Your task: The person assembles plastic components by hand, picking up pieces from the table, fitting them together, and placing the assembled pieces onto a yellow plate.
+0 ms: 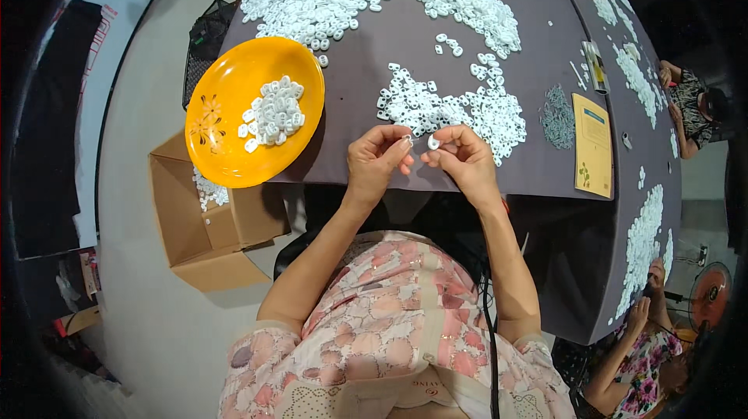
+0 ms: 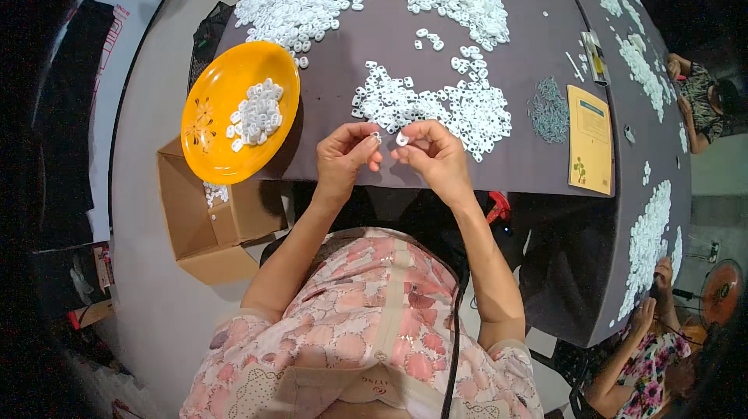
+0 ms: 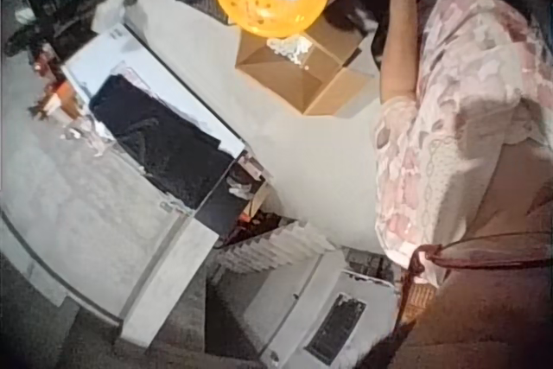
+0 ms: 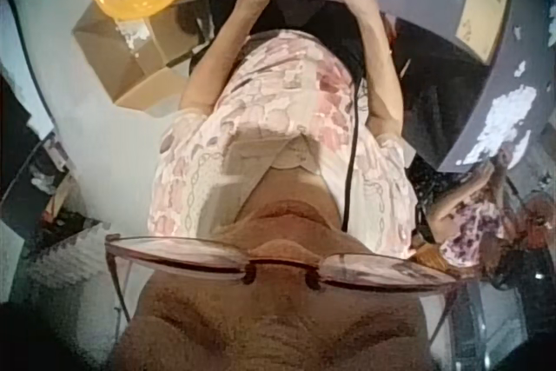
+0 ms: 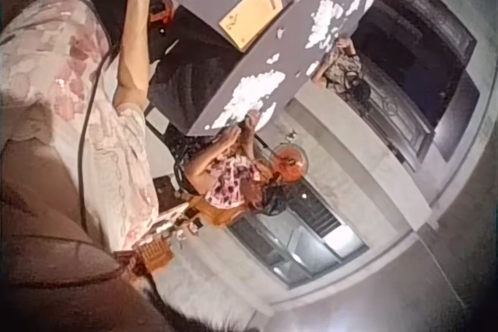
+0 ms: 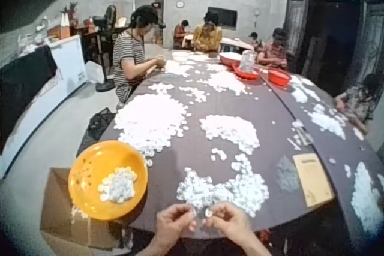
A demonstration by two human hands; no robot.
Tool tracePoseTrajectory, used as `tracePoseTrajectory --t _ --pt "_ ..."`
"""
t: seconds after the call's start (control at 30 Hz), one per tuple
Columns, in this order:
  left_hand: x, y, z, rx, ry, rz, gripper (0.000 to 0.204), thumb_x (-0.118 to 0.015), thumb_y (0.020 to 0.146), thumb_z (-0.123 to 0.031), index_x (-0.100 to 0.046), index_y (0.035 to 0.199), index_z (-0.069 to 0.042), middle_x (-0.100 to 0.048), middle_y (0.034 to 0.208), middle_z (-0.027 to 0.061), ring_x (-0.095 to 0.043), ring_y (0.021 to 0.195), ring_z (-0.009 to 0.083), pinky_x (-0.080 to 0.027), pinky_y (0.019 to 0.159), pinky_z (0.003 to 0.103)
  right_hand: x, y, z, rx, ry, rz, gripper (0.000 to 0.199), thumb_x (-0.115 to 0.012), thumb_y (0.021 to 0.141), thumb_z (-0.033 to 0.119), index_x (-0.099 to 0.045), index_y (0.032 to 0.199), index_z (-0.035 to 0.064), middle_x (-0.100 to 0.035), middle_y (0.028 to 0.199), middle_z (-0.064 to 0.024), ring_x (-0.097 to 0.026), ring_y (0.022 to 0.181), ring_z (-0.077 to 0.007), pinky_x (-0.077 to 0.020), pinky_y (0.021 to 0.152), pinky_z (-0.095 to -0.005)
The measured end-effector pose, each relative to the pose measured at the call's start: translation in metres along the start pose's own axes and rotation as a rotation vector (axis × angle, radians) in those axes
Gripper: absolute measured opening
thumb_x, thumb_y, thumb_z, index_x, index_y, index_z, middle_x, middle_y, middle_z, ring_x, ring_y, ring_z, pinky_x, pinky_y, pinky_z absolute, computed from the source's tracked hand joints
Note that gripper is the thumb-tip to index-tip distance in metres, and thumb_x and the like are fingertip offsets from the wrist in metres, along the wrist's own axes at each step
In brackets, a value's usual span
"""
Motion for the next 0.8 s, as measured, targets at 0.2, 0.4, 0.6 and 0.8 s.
tracePoseTrajectory --t 0.2,0.4,0.6,0.8 --pt "0.000 0.000 -0.001 -0.002 0.002 -0.008 0.015 -0.060 0.084 -0.002 -0.060 0.098 0.004 -0.062 0.082 0.0049 -0.058 0.063 0.0071 -0.048 0.053 0.019 -0.002 0.003 0.000 -0.022 -0.013 -0.045 0.014 -0.057 0.085 0.000 -0.057 0.098 -0.0017 -0.062 0.087 -0.0063 -0.065 0.076 -0.0139 -0.0520 0.062 -0.0219" --pt "0.001 0.000 -0.001 -0.004 0.026 -0.025 0.015 -0.060 0.084 -0.003 -0.060 0.098 0.004 -0.062 0.081 0.0048 -0.058 0.063 0.0068 -0.048 0.054 0.019 -0.010 0.006 -0.006 -0.101 0.062 -0.117 0.015 -0.057 0.086 0.002 -0.059 0.100 -0.0036 -0.064 0.088 -0.0088 -0.065 0.074 -0.0145 -0.0530 0.061 -0.0228" --pt "0.001 0.001 0.000 -0.012 0.041 -0.030 0.014 -0.060 0.085 -0.003 -0.060 0.097 0.004 -0.062 0.079 0.0042 -0.057 0.062 0.0059 -0.048 0.054 0.018 -0.011 0.006 -0.010 -0.077 0.076 -0.150 0.017 -0.057 0.086 0.002 -0.060 0.102 -0.0043 -0.065 0.088 -0.0100 -0.065 0.074 -0.0150 -0.0535 0.062 -0.0235" --pt "0.001 0.000 0.001 -0.015 0.047 -0.039 0.014 -0.060 0.085 -0.003 -0.060 0.097 0.004 -0.062 0.079 0.0039 -0.057 0.062 0.0057 -0.048 0.054 0.018 -0.014 0.004 -0.007 -0.043 0.055 -0.166 0.017 -0.058 0.086 0.002 -0.060 0.102 -0.0052 -0.065 0.089 -0.0109 -0.066 0.073 -0.0150 -0.0534 0.062 -0.0233"
Point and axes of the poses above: each hand's wrist, its own y-axis towards the middle knuckle, its own x-axis out of the back of the hand, z = x × y, the point moved 5 cm from there along y, towards the middle knuckle
